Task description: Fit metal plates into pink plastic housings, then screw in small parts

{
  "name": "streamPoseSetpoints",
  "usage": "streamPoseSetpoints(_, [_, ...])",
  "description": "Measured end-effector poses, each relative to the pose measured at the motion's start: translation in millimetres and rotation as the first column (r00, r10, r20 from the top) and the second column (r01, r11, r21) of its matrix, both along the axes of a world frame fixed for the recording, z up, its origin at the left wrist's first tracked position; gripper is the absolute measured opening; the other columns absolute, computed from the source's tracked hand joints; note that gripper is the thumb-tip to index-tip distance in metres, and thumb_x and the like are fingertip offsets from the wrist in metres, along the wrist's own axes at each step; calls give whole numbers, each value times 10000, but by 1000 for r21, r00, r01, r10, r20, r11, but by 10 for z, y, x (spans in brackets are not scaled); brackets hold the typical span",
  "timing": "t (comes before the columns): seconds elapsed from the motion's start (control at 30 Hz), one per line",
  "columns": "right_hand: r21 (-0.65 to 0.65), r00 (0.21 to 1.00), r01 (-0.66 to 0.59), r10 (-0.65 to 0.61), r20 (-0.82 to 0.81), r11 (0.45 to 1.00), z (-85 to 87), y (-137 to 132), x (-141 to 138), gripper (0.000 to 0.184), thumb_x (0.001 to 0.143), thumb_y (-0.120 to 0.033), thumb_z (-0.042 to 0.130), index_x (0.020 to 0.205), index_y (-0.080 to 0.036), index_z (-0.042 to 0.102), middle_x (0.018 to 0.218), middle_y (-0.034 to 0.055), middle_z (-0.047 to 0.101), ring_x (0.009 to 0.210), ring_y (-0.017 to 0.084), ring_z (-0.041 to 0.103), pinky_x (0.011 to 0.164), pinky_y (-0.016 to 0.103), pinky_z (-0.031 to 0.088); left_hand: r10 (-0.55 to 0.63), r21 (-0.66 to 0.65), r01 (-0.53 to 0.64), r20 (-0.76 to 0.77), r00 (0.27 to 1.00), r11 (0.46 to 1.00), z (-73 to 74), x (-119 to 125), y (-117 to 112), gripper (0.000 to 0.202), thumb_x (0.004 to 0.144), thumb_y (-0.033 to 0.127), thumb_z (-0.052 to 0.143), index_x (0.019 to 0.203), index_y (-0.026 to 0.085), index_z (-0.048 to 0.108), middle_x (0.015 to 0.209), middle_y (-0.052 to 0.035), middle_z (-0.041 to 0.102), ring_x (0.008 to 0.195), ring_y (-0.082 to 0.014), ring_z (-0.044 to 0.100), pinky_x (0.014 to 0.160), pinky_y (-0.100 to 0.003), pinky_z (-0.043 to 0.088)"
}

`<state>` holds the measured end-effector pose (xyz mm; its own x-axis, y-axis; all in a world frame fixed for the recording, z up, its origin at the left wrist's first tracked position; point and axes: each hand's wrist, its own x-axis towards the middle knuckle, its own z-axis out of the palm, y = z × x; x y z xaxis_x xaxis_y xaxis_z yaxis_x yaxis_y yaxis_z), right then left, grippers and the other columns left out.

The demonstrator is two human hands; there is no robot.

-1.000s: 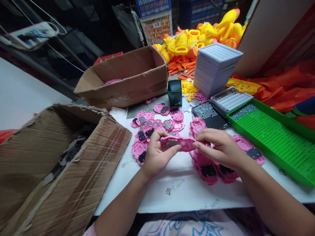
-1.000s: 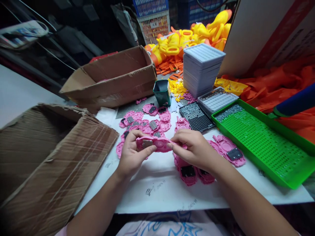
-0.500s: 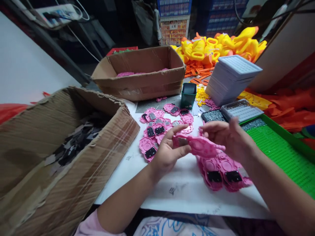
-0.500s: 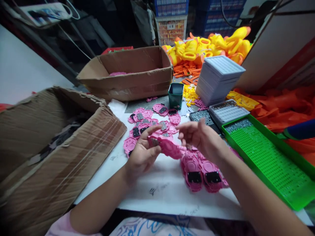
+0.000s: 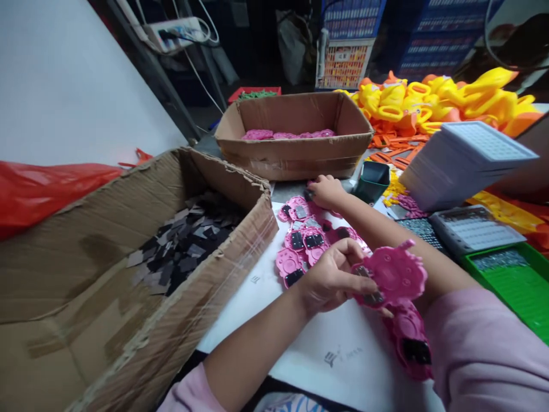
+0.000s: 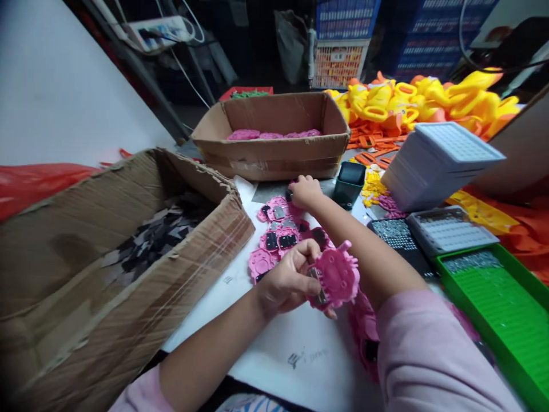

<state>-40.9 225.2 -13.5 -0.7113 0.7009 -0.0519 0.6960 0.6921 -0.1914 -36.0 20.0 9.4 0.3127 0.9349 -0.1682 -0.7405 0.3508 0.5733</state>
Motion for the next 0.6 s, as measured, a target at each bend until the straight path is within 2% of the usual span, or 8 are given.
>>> streamPoseSetpoints(0.1, [28, 999, 12, -13, 46, 1000, -84, 69, -93, 373, 837, -292, 503, 1176, -176, 604, 1197, 161, 526, 1133, 321, 424, 927, 469, 328, 42, 12, -43, 31, 999, 999, 39, -8, -7, 612, 397, 137, 898, 879, 184, 524, 843, 21, 608, 674, -115, 624, 648, -268, 530])
streamPoseSetpoints(0.17, [43, 999, 4, -6, 46, 999, -123, 91, -101, 369, 843, -314, 511, 1163, -153, 600, 1191, 146, 538, 1137, 304, 423, 939, 473, 317, 39, 39, -40, 34, 999, 998, 42, 6, -23, 631, 439, 122, 880, 969, 191, 544, 887, 2, 619, 696, -122, 629, 703, -303, 534])
streamPoseSetpoints(0.33, [64, 996, -30, 35, -81, 997, -80, 84, 22, 280, 829, -206, 499, 1028, -133, 682, 1103, 173, 610, 1060, 285, 500, 902, 398, 363, -50, 125, 44, 45, 998, 991, -1, 48, -43, 427, 594, 144, 795, 946, 168, 554, 775, -19, 624, 672, -138, 635, 612, -278, 546])
streamPoseSetpoints(0.47, [77, 955, -41, 62, -291, 996, 122, -43, 328, 228, 852, -215, 497, 935, -134, 692, 1042, 119, 647, 960, 193, 576, 867, 291, 423, -56, 169, 47, 51, 997, 984, 1, 77, -43, 368, 649, 157, 748, 935, 169, 516, 815, -30, 622, 690, -173, 665, 579, -318, 578])
streamPoseSetpoints(0.53, [86, 920, -22, 54, -387, 996, 243, -195, 588, 215, 867, -266, 510, 932, -140, 672, 992, 91, 660, 910, 162, 595, 829, 265, 452, -59, 192, 49, 45, 997, 980, 2, 93, -52, 367, 679, 156, 725, 960, 174, 488, 900, -56, 634, 747, -206, 684, 587, -332, 585])
streamPoseSetpoints(0.6, [26, 859, 11, 4, -512, 1000, 354, -418, 908, 224, 848, -345, 563, 899, -144, 647, 861, 69, 670, 774, 148, 610, 712, 264, 489, -64, 194, 59, 20, 998, 979, -4, 109, -67, 376, 704, 156, 706, 987, 182, 461, 968, -79, 640, 768, -225, 693, 584, -327, 582])
